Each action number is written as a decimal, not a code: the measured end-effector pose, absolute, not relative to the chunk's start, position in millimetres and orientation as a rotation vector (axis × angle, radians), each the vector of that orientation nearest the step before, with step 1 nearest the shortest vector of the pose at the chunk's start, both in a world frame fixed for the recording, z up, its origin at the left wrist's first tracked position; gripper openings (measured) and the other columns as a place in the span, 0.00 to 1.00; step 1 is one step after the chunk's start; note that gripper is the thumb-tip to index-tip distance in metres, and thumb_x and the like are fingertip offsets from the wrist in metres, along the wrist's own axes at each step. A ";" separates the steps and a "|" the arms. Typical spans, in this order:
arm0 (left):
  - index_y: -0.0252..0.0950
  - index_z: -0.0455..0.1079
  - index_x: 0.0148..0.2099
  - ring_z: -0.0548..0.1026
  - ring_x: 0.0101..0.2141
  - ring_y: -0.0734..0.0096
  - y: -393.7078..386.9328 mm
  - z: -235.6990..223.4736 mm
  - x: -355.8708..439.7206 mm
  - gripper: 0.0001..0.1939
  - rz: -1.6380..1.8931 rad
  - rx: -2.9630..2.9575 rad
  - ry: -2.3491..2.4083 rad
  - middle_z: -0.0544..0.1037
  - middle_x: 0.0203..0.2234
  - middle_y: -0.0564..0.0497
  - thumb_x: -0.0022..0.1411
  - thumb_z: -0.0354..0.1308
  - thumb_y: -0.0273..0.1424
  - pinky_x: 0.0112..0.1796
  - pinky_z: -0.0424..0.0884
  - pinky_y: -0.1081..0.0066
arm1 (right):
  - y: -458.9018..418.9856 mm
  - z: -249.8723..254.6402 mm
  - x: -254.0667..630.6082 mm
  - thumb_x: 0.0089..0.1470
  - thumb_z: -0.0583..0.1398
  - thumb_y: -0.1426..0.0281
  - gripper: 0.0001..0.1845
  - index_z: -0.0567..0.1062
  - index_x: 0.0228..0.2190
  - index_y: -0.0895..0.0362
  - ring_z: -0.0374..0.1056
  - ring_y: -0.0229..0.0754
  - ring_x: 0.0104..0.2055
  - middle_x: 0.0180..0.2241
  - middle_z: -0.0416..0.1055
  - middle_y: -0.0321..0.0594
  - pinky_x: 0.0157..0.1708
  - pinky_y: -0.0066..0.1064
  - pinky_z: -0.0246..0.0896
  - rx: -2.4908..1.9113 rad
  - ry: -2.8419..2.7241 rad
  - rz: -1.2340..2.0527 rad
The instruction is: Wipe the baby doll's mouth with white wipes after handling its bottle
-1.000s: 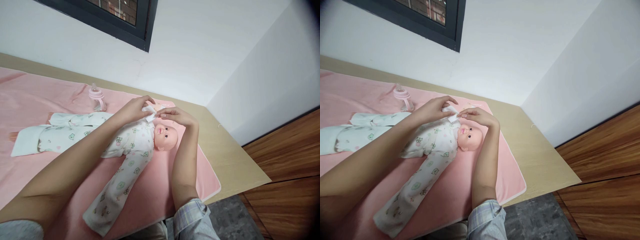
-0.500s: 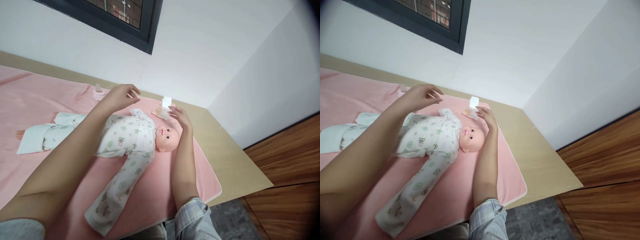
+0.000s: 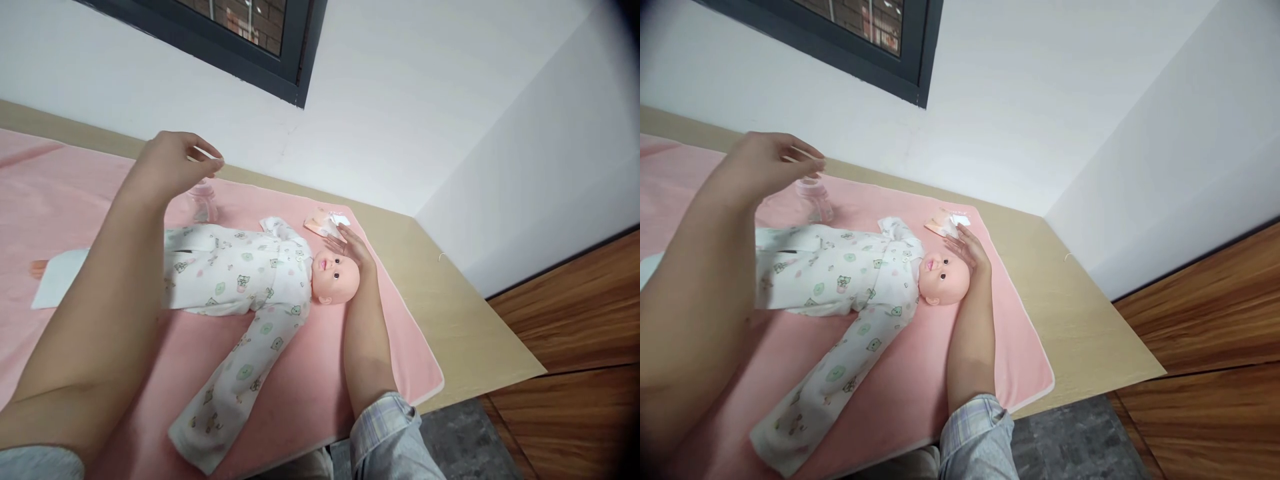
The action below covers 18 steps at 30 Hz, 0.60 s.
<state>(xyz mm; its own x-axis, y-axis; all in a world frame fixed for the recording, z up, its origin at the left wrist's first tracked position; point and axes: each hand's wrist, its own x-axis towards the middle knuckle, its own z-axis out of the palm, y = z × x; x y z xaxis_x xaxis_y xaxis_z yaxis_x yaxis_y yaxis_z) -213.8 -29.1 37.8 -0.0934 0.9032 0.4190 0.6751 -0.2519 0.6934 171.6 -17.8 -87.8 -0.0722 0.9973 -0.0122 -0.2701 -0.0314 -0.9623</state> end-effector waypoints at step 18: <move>0.27 0.69 0.44 0.67 0.46 0.62 -2.4 15.5 -247.1 0.37 1.317 1.826 1.808 0.68 0.28 0.53 0.46 0.59 0.57 0.33 0.37 0.60 | -48.1 -74.1 159.1 0.47 0.65 0.54 0.27 0.73 0.48 0.49 0.69 0.49 0.58 0.56 0.71 0.42 0.64 0.47 0.59 -0.932 -1.139 1.456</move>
